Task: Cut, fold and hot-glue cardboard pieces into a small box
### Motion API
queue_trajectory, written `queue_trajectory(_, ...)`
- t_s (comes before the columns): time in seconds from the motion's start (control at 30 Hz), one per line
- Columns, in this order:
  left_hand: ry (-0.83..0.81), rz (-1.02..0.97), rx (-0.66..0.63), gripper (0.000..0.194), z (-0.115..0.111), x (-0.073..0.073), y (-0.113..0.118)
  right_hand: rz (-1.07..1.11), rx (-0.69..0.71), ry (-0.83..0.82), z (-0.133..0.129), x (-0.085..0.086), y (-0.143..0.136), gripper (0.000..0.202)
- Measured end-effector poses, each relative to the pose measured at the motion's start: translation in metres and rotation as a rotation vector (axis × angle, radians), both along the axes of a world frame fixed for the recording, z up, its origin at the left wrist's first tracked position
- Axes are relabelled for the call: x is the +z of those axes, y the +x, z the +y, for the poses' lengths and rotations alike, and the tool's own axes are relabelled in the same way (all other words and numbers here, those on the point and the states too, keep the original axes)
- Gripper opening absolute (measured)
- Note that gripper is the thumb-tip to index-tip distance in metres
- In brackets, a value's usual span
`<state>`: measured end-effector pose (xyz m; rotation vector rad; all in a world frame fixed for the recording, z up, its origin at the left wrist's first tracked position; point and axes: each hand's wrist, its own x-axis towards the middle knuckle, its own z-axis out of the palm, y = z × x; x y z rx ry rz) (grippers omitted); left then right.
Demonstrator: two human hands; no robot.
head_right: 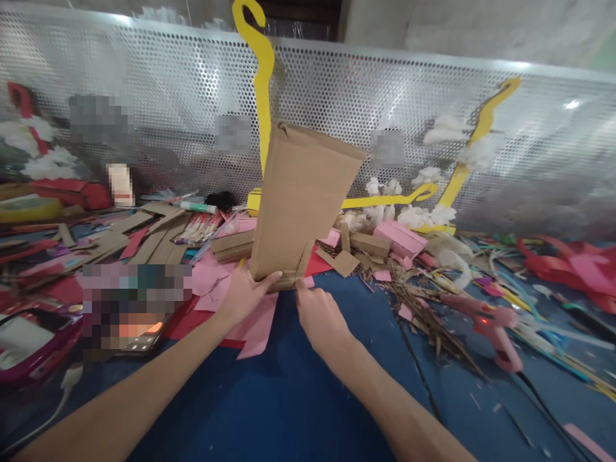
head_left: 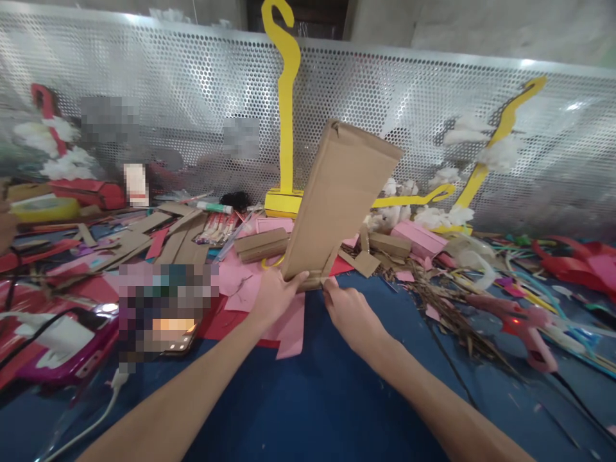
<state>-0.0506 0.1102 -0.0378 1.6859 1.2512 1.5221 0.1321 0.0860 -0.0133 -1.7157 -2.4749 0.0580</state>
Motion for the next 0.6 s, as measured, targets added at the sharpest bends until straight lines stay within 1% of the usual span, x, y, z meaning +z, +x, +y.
queue_trajectory(0.1, -0.006, -0.002, 0.020, 0.028, 0.000, -0.001, 0.000, -0.020, -0.006, -0.014, -0.004, 0.001, -0.002, 0.022)
queue_trajectory(0.33, -0.003, 0.005, 0.004, 0.032, 0.000, -0.002, 0.000, -0.025, -0.021, -0.041, -0.014, 0.007, -0.002, 0.021)
queue_trajectory(0.4, -0.017, 0.004, 0.049, 0.030, 0.002, -0.002, -0.003, -0.016, -0.016, -0.046, -0.019, 0.007, -0.001, 0.020)
queue_trajectory(0.5, -0.046, -0.022, 0.179, 0.029, 0.005, 0.001, -0.010, 0.014, 0.010, -0.056, -0.027, 0.005, 0.001, 0.019)
queue_trajectory(0.6, -0.067, -0.046, 0.245, 0.032, 0.005, 0.006, -0.015, 0.073, 0.027, -0.054, -0.029, 0.003, 0.006, 0.015)
